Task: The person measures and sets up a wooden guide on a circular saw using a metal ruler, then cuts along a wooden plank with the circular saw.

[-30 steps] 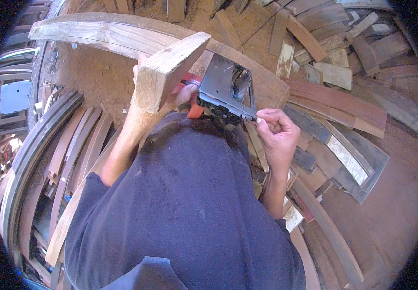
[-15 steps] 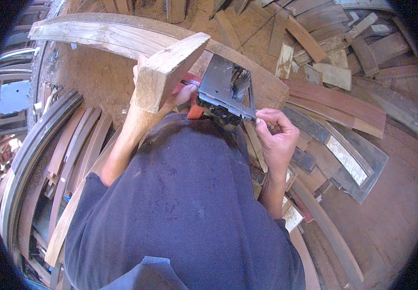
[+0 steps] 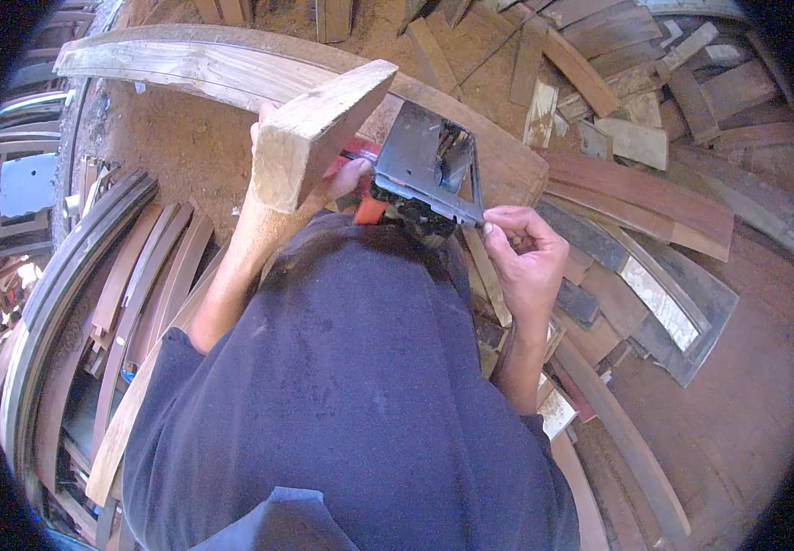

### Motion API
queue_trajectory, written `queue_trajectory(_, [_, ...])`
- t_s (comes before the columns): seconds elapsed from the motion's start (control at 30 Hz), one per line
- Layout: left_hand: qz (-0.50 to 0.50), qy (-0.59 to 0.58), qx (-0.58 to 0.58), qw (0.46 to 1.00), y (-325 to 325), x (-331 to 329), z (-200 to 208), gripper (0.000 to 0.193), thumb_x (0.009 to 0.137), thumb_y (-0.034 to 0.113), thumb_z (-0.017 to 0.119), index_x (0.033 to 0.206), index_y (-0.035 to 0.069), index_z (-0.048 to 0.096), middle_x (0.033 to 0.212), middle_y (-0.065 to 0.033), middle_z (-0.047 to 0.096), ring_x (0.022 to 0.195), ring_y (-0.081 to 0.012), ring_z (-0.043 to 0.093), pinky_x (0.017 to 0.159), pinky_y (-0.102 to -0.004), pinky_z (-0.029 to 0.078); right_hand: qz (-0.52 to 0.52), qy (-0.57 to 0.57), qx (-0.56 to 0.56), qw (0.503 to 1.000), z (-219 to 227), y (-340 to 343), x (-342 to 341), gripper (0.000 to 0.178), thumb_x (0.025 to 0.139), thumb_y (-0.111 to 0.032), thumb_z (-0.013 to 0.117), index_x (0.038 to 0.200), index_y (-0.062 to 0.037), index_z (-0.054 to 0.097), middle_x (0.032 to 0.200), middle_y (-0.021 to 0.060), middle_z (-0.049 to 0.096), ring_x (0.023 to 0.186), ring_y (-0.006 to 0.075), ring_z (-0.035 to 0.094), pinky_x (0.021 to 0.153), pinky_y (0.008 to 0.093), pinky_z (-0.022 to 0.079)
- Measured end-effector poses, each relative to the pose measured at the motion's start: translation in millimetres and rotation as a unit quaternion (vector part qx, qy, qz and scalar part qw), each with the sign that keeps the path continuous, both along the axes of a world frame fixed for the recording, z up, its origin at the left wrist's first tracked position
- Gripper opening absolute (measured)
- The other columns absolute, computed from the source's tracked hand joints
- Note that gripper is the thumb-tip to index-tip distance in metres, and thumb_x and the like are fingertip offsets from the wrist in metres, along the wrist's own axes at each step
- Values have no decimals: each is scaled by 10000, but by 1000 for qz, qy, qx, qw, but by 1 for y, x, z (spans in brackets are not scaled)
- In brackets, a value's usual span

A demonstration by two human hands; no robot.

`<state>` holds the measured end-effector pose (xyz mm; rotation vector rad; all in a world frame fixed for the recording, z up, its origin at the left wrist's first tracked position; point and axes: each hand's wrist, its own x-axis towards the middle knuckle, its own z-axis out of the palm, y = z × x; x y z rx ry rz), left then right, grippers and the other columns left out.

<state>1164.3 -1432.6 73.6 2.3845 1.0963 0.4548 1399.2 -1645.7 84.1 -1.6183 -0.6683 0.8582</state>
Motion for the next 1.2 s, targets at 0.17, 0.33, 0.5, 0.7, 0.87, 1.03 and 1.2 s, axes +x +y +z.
queue_trajectory(0.17, [-16, 2, 10, 1000, 2, 0, -3, 685, 760, 417, 900, 1278, 40, 658, 1161, -197, 462, 1086, -396, 471, 946, -495, 422, 2, -12, 4, 1000, -2, -1, 1, 116, 918, 92, 722, 1008, 31, 763, 1060, 89, 757, 959, 117, 689, 869, 253, 541])
queue_trajectory(0.33, [-12, -17, 1, 1000, 1, 1, -2, 693, 764, 422, 901, 1285, 36, 656, 1161, -197, 457, 1089, -395, 469, 947, -499, 424, -3, -25, 36, 999, -2, 2, -3, 101, 918, 89, 720, 992, 31, 758, 1076, 124, 771, 1044, 178, 719, 958, 308, 552])
queue_trajectory(0.5, [3, -33, -20, 999, 0, 1, -3, 698, 764, 432, 903, 1282, 35, 656, 1159, -196, 456, 1089, -392, 469, 951, -501, 424, -3, -25, 32, 999, -2, 3, -5, 93, 921, 93, 710, 984, 36, 748, 1083, 137, 773, 1097, 205, 722, 1000, 337, 550])
queue_trajectory(0.7, [-4, -25, 0, 1000, 1, 0, -7, 700, 758, 439, 907, 1258, 18, 660, 1163, -189, 462, 1102, -388, 468, 958, -497, 422, -3, -1, 52, 999, -3, 3, -5, 102, 922, 105, 701, 988, 39, 740, 1081, 134, 766, 1100, 208, 721, 998, 336, 558])
queue_trajectory(0.87, [0, -34, -7, 999, 0, 1, -6, 704, 752, 438, 911, 1250, 10, 660, 1164, -189, 465, 1104, -388, 469, 964, -496, 421, -1, -6, 51, 999, -5, 1, -4, 103, 923, 107, 699, 994, 44, 737, 1089, 142, 765, 1106, 203, 719, 992, 327, 560])
queue_trajectory(1.03, [-2, -21, 1, 1000, 0, 1, -4, 707, 758, 446, 911, 1263, 18, 663, 1170, -193, 461, 1100, -387, 468, 964, -494, 421, -11, 17, 51, 999, -6, 0, -4, 107, 925, 108, 699, 999, 42, 738, 1108, 150, 767, 1097, 197, 723, 988, 318, 562])
queue_trajectory(1.2, [-11, -4, 0, 1000, -1, 0, -1, 694, 766, 444, 909, 1268, 32, 665, 1170, -196, 461, 1098, -390, 470, 964, -493, 423, -7, 19, 64, 998, -6, 1, -4, 106, 927, 110, 698, 999, 42, 738, 1122, 163, 769, 1086, 190, 726, 991, 316, 566])
